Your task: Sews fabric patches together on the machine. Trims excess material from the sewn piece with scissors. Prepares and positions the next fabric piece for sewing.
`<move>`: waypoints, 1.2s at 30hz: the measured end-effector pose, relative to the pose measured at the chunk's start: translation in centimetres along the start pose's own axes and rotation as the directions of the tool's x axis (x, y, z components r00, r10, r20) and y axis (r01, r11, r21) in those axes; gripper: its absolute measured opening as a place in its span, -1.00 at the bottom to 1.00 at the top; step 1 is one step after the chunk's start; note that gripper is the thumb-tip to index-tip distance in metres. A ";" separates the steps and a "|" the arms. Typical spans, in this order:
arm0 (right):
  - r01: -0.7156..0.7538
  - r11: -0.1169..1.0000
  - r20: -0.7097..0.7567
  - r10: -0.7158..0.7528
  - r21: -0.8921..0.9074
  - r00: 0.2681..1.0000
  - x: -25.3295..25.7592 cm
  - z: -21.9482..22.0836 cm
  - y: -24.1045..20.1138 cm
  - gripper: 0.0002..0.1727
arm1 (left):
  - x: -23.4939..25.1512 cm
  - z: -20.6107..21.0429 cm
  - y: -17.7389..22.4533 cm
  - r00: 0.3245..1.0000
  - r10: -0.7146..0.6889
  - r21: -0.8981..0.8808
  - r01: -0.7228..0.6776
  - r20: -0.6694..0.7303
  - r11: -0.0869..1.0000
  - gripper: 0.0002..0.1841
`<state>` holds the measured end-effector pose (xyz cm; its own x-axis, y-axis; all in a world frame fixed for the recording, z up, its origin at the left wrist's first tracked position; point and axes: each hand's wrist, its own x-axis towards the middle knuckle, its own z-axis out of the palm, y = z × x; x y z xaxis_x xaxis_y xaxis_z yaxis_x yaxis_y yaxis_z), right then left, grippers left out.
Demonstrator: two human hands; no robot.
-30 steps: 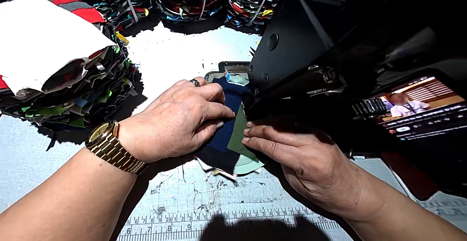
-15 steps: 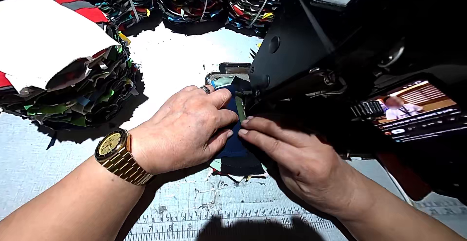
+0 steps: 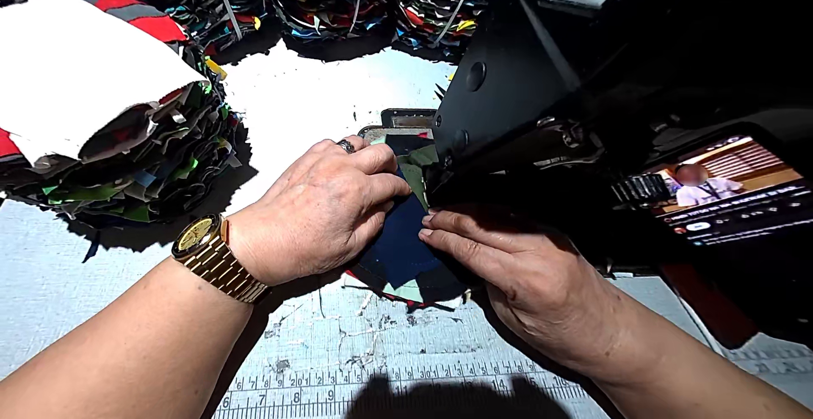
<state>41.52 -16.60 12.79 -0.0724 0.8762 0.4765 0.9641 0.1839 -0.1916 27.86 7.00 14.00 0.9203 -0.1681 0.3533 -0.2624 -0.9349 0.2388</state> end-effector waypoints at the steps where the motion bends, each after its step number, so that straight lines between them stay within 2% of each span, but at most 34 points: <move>1: -0.007 1.000 -0.015 0.007 -0.006 1.000 -0.1 -0.1 0.1 -0.59 | 0.0 0.0 0.1 1.000 0.001 0.003 -0.001 -0.001 1.000 -0.62; 8: -0.029 0.998 -0.039 0.027 -0.056 0.999 0.1 -0.8 0.7 -0.70 | 0.0 -0.2 1.1 0.999 -0.032 0.036 0.032 -0.005 0.999 -0.65; 16: -0.057 0.996 -0.047 0.054 -0.075 0.997 0.0 -0.8 0.9 -0.66 | -0.1 0.1 1.3 0.999 -0.043 0.100 0.045 -0.018 0.994 -0.63; 19: -0.054 0.996 -0.046 0.051 -0.070 0.998 -0.1 -0.7 1.0 -0.66 | -0.2 0.1 1.3 0.998 -0.003 0.118 0.010 -0.059 0.993 -0.64; 22: -0.063 0.996 -0.044 0.061 -0.062 0.997 -0.1 -0.7 1.0 -0.65 | -0.1 0.1 1.6 0.992 0.086 0.070 -0.080 -0.088 0.994 -0.71; 24: -0.069 0.996 -0.047 0.067 -0.048 0.997 -0.1 -0.7 1.0 -0.65 | -0.1 0.4 1.6 0.992 0.112 0.033 -0.110 -0.060 0.993 -0.71; 36: -0.125 0.992 -0.067 0.124 0.002 0.990 -0.2 -0.3 1.0 -0.64 | -0.4 0.7 1.9 1.000 0.030 -0.040 -0.031 -0.009 0.999 -0.71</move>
<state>42.59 -16.71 12.78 0.0654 0.8604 0.5054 0.9651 0.0742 -0.2512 27.16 5.08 13.72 0.9094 -0.1936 0.3682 -0.3019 -0.9160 0.2641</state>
